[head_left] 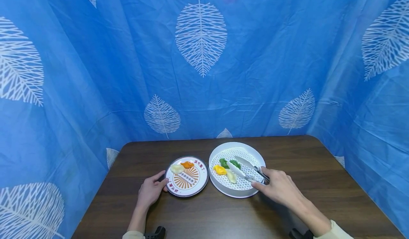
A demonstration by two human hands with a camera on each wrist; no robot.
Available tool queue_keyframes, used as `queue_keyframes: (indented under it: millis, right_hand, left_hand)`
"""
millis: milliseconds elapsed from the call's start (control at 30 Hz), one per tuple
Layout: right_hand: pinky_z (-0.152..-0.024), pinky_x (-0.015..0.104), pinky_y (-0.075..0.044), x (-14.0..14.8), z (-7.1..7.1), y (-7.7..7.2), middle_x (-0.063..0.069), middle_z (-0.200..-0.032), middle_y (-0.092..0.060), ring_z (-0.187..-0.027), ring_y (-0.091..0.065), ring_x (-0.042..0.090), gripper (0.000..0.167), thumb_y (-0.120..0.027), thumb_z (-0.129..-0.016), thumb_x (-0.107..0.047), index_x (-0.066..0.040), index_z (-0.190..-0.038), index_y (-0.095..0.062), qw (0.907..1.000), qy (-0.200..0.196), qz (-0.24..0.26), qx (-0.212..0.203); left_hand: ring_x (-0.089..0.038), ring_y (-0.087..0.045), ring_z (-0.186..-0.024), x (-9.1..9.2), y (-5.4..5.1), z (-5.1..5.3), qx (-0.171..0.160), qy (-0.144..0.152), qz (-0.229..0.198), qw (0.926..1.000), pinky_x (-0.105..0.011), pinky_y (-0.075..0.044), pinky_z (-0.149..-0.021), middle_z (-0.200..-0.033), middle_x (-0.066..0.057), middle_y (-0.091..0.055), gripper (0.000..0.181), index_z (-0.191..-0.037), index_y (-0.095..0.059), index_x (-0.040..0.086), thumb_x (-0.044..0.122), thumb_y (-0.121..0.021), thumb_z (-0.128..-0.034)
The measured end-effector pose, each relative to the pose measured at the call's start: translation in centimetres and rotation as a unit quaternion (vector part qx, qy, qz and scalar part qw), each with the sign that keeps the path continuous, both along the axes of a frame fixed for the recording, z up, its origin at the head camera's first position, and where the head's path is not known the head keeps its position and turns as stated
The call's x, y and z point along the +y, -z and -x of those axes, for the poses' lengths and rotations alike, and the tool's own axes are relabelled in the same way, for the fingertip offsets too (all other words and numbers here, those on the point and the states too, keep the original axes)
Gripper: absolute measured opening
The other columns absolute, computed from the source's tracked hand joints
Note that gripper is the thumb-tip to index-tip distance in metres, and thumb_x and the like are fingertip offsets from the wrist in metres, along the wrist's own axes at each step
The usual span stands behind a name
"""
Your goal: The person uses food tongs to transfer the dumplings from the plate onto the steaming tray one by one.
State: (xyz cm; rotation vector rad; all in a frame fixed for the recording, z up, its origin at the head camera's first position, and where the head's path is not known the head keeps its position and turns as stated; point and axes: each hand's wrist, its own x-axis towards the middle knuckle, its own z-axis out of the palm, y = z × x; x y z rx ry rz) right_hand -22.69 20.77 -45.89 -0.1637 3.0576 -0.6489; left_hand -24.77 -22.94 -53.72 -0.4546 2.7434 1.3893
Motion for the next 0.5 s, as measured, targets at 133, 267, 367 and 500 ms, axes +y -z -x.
queue_keyframes:
  millis: [133, 267, 367, 500]
  right_hand:
    - [-0.092, 0.058, -0.053, -0.8, -0.2, -0.1, 0.026, -0.134, -0.066, -0.118, -0.067, 0.038, 0.080, -0.078, -0.084, -0.057, 0.001, -0.137, -0.064, 0.9999, -0.006, 0.007, 0.012]
    - [-0.092, 0.058, -0.053, -1.7, -0.3, 0.0, 0.023, -0.136, -0.066, -0.119, -0.067, 0.037, 0.076, -0.079, -0.084, -0.054, -0.002, -0.137, -0.065, 0.9995, -0.014, 0.013, 0.025]
    - [-0.093, 0.057, -0.053, -2.6, -0.3, 0.1, 0.019, -0.137, -0.067, -0.119, -0.067, 0.037, 0.073, -0.079, -0.084, -0.053, -0.004, -0.137, -0.066, 0.9988, -0.025, 0.017, 0.037]
    - [-0.095, 0.056, -0.053, -3.8, -0.2, 0.0, 0.017, -0.137, -0.067, -0.121, -0.067, 0.036, 0.074, -0.079, -0.084, -0.055, -0.005, -0.137, -0.066, 0.9979, -0.040, 0.024, 0.046]
  left_hand:
    - [-0.016, -0.046, -0.051, 0.0, 0.1, 0.0, 0.001, 0.000, 0.002, 1.0000, -0.035, -0.033, -0.065, -0.064, 0.001, -0.067, 0.054, -0.150, -0.055, 0.020, 0.037, -0.066, -0.1003]
    - [-0.017, -0.046, -0.051, 0.0, 0.1, 0.0, -0.002, 0.000, 0.004, 1.0000, -0.035, -0.034, -0.064, -0.064, 0.001, -0.067, 0.054, -0.151, -0.055, 0.020, 0.037, -0.066, -0.1004]
    - [-0.017, -0.046, -0.051, 0.0, 0.1, 0.0, -0.005, -0.001, 0.004, 1.0000, -0.035, -0.034, -0.063, -0.064, 0.000, -0.066, 0.054, -0.151, -0.054, 0.019, 0.037, -0.065, -0.1007]
    - [-0.017, -0.046, -0.051, -0.1, 0.1, 0.2, -0.011, -0.004, 0.007, 0.9999, -0.035, -0.034, -0.064, -0.064, 0.001, -0.067, 0.054, -0.151, -0.055, 0.020, 0.039, -0.064, -0.1011]
